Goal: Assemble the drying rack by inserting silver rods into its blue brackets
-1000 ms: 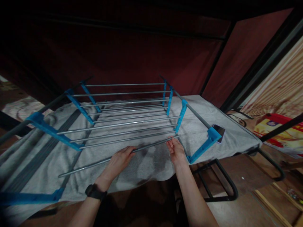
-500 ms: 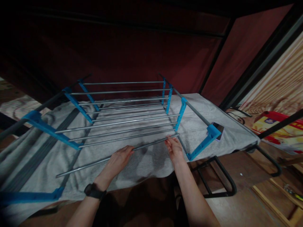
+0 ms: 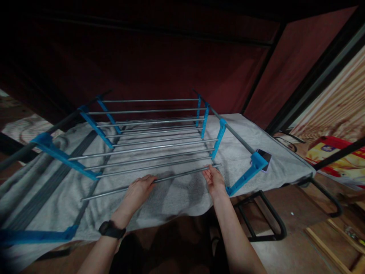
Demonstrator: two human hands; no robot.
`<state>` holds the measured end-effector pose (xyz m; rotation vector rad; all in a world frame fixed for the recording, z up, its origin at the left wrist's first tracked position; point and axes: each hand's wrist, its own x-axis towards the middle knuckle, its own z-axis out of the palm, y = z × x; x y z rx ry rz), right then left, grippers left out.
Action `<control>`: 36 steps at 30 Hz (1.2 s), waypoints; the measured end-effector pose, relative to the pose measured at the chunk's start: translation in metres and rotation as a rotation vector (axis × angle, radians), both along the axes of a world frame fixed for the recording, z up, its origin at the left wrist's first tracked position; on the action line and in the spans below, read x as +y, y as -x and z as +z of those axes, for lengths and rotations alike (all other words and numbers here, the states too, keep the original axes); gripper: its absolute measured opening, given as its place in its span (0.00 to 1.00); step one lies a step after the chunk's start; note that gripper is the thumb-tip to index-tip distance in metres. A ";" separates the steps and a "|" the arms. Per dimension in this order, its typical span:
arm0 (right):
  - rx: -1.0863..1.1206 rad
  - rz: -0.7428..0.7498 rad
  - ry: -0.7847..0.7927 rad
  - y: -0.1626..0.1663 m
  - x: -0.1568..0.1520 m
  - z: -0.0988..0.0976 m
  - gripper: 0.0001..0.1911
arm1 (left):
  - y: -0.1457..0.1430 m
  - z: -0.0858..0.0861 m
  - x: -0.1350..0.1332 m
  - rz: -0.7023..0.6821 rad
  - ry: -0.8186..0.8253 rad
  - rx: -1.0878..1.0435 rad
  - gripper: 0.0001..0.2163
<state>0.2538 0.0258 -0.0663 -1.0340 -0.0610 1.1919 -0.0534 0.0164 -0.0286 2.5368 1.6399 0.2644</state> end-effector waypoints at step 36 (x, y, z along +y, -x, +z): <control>-0.068 -0.082 0.166 -0.038 -0.003 0.000 0.14 | 0.095 0.010 -0.002 0.899 0.050 -0.138 0.13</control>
